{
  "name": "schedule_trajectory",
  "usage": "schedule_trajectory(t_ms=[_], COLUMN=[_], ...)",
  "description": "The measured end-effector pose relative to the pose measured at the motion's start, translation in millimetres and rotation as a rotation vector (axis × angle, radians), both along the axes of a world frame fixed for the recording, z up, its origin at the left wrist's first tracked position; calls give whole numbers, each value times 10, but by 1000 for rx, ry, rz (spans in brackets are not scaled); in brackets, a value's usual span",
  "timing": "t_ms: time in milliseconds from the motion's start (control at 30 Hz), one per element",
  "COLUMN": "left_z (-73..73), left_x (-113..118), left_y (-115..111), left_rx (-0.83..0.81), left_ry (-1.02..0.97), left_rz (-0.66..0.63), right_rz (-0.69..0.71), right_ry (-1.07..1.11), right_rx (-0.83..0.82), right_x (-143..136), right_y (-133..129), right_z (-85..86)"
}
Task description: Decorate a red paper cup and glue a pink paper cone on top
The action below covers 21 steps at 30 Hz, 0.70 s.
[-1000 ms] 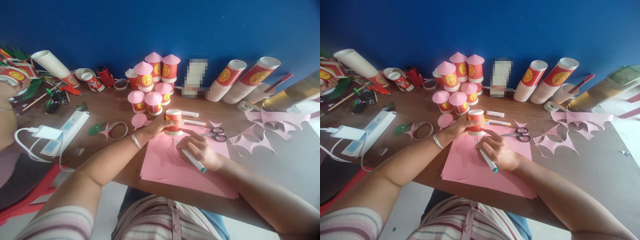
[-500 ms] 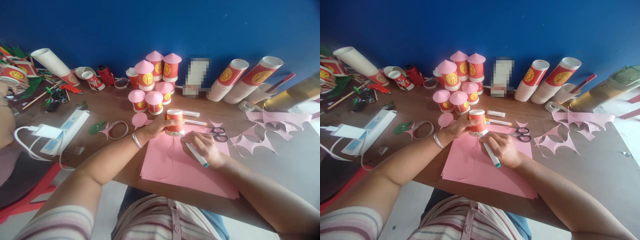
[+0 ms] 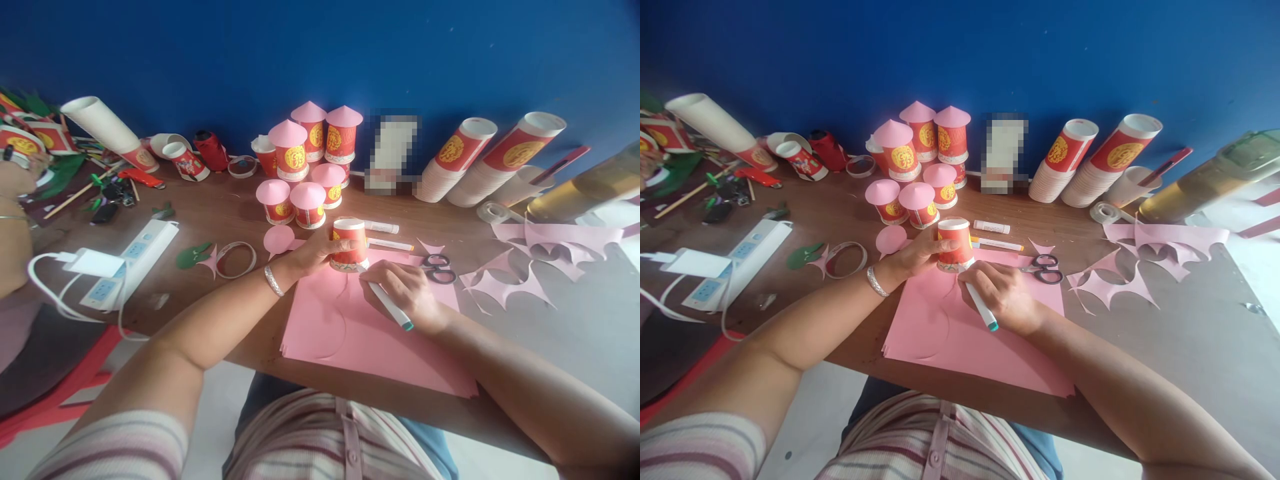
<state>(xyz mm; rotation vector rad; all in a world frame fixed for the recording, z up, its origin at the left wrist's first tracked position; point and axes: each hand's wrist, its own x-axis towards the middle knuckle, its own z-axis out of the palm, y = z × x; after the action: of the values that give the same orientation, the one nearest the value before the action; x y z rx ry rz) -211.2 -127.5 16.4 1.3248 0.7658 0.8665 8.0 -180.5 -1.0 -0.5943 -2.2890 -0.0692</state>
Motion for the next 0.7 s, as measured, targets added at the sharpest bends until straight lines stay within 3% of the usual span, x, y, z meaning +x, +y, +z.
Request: schedule_trajectory(t_ms=[700], left_z=[75], left_x=[30], left_y=[-7], left_rx=[14], left_ry=[-45], left_rz=[-23], right_rz=[-15], right_ry=[29], right_rx=[82], right_x=[-12], right_y=[-12], right_z=[16])
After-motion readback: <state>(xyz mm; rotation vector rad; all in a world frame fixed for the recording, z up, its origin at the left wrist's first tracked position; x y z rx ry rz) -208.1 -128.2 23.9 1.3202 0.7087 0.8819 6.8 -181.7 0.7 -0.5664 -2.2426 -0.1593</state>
